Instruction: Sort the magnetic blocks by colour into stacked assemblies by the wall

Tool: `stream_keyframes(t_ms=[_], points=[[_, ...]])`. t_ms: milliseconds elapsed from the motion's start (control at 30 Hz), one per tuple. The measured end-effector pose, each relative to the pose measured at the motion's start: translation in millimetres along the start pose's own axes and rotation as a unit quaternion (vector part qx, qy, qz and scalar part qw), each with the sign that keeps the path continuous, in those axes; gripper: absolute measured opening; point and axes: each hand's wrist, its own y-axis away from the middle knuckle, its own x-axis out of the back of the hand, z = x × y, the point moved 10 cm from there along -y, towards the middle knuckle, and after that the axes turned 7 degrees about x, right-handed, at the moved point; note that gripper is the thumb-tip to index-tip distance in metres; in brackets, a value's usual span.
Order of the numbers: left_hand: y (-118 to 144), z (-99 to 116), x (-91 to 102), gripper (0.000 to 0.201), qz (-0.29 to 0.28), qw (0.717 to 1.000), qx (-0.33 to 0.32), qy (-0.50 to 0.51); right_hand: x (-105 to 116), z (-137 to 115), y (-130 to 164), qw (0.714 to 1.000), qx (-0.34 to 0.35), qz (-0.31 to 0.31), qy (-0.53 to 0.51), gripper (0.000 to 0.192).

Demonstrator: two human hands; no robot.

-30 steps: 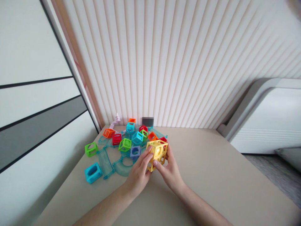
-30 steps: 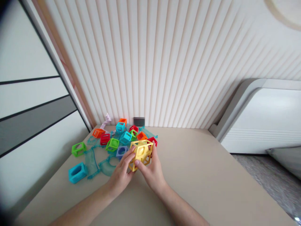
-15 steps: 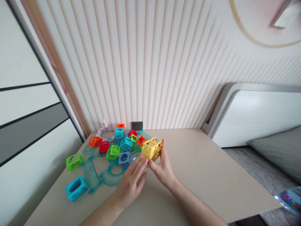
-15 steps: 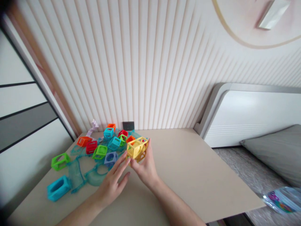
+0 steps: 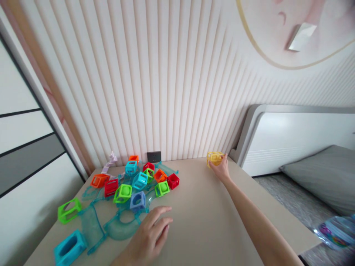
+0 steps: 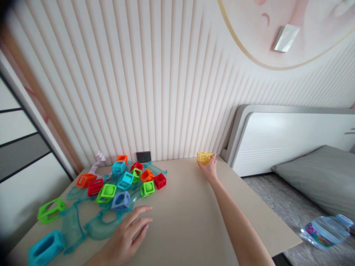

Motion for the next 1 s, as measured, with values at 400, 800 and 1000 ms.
stream_keyframes(t_ms=[400,800,1000], points=[[-1,-1,-5.6,0.023,-0.016,1.000,0.002,0.019,-7,43,-11,0.993,-0.064,-0.040,0.090,0.116],[-6,8,-2.2,0.021,-0.010,0.999,-0.023,0.027,-5,48,-24,0.985,-0.101,-0.049,0.132,0.112],[-3,0,-8.8,0.023,-0.013,0.999,-0.018,0.044,-12,53,-37,0.985,-0.102,-0.062,0.124,0.106]])
